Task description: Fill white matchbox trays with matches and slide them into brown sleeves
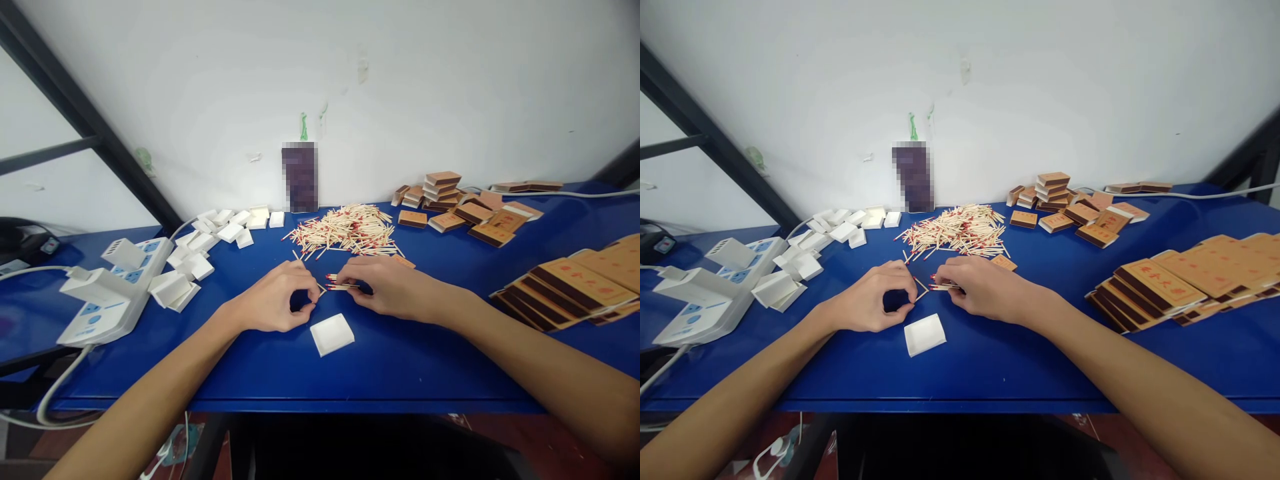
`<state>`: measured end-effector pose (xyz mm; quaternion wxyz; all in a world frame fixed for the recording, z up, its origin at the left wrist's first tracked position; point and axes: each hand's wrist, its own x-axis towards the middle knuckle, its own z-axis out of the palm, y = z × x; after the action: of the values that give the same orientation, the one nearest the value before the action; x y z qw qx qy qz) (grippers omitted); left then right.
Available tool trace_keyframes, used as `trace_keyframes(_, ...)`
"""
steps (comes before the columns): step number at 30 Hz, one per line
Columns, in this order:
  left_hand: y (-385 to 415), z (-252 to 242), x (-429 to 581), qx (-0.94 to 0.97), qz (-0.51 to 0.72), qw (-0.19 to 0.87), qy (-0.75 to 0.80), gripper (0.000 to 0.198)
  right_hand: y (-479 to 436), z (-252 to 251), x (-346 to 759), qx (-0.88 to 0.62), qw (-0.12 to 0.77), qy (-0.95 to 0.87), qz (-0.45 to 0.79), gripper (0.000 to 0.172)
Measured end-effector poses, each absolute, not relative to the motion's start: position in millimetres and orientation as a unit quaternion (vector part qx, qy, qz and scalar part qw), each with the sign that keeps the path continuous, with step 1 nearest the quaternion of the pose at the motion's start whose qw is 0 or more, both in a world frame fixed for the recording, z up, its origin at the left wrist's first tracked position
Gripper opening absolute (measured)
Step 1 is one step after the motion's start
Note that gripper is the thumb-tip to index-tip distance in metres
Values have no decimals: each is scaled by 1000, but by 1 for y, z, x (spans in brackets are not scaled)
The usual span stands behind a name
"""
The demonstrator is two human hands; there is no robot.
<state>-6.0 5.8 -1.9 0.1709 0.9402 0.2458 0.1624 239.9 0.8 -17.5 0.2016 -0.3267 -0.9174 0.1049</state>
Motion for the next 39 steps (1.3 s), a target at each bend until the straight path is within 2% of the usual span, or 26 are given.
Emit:
trace_keyframes(9,7,-5,-6,924,174,202,274,12,0,-10,242,-365,170,-911,91,12)
trace_keyframes(14,10,-11,0,915,216,198,277,8,-1,-11,239,-365,156,-913,92,14)
trace_keyframes(22,19,-16,8,928,239,108,264,12,-3,-10,237,-334,192,-918,93,19)
trace_keyframes(27,20,-12,-6,935,194,52,292,16,-5,-14,236,-339,227,-910,77,20)
trace_keyframes(31,22,-11,-14,943,152,41,293,20,-2,-22,234,-340,216,-913,69,21)
trace_keyframes(39,30,-14,-18,935,170,46,307,20,1,-24,233,-334,203,-916,91,16)
